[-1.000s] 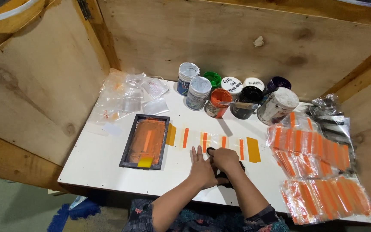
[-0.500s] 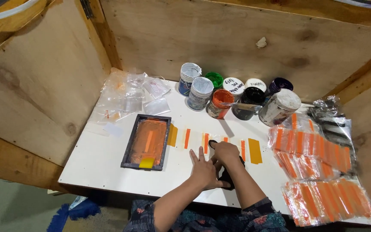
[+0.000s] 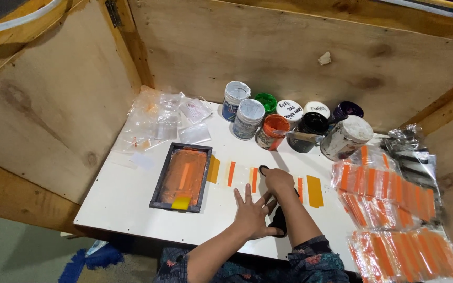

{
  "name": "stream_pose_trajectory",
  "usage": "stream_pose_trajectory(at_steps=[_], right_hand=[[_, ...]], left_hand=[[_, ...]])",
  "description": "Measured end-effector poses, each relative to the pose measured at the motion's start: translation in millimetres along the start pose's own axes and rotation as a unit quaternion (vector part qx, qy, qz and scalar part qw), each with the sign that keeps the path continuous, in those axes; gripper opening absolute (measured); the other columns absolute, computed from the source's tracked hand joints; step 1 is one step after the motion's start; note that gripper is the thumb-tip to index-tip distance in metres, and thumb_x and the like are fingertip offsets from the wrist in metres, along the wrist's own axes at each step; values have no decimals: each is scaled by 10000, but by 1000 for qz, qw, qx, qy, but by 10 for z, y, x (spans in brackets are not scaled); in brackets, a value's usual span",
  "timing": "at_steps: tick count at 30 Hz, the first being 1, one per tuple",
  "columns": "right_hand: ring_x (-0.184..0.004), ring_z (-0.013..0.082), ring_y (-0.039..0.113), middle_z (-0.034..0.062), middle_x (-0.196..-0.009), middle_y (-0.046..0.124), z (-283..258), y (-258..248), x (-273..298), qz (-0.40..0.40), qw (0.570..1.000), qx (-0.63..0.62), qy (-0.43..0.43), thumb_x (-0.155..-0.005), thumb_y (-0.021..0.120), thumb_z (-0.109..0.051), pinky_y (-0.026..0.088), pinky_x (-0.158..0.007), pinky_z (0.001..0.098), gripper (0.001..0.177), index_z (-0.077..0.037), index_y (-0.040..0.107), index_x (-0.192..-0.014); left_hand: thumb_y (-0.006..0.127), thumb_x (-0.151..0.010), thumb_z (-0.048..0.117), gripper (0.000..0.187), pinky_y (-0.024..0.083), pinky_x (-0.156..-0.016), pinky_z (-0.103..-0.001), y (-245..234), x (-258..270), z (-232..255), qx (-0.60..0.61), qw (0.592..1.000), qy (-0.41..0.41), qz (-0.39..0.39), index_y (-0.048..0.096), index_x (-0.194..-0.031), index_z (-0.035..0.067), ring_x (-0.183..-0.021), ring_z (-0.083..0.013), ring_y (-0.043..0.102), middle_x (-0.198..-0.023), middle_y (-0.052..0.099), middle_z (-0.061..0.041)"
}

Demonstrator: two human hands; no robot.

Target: The person wipes a white table surface with a black cloth, cleaning around orange and yellow rectangular items. They move the items aside to wipe underneath them and then return them to the table.

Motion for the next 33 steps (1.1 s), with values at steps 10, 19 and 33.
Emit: stream_pose_trajectory(at_steps=[10,19,33], right_hand=[[-853,185,686,-46,-1021,768,26,70,541,-8,997,-63,-48,-864,479,-144,477,-661,290,376,-297,623,-1175],[-819,225,693,20,-976,722,-34,162,393,-21,999,-26,-42,-843,527,-104,492,-653,296,612,-354,539,-1401],[-1161,284,657,73,-1393,618,44,-59,32,17,999,-34,-8,-949,315,-34,556,-819,370,705,-369,343,-1570]], left_hand=[[333,-842,793,918,-159,-1178,-739,121,-124,-15,32,995,28,86,484,-1514,187,-1529,-555,-211,-1751,3,30],[286,-822,832,956,-212,-1168,-736,128,-145,-17,50,996,21,76,638,-1372,134,-1540,-589,-134,-1685,264,12],[247,-849,764,941,-186,-1136,-776,131,-105,-20,41,996,34,71,141,-1650,283,-1511,-608,-178,-1740,21,39]])
Point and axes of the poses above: each hand's wrist, its own x-axis away from the middle knuckle, its own y-axis out of the palm, z = x × y, the point moved 8 cm from there along -x, towards the middle knuckle
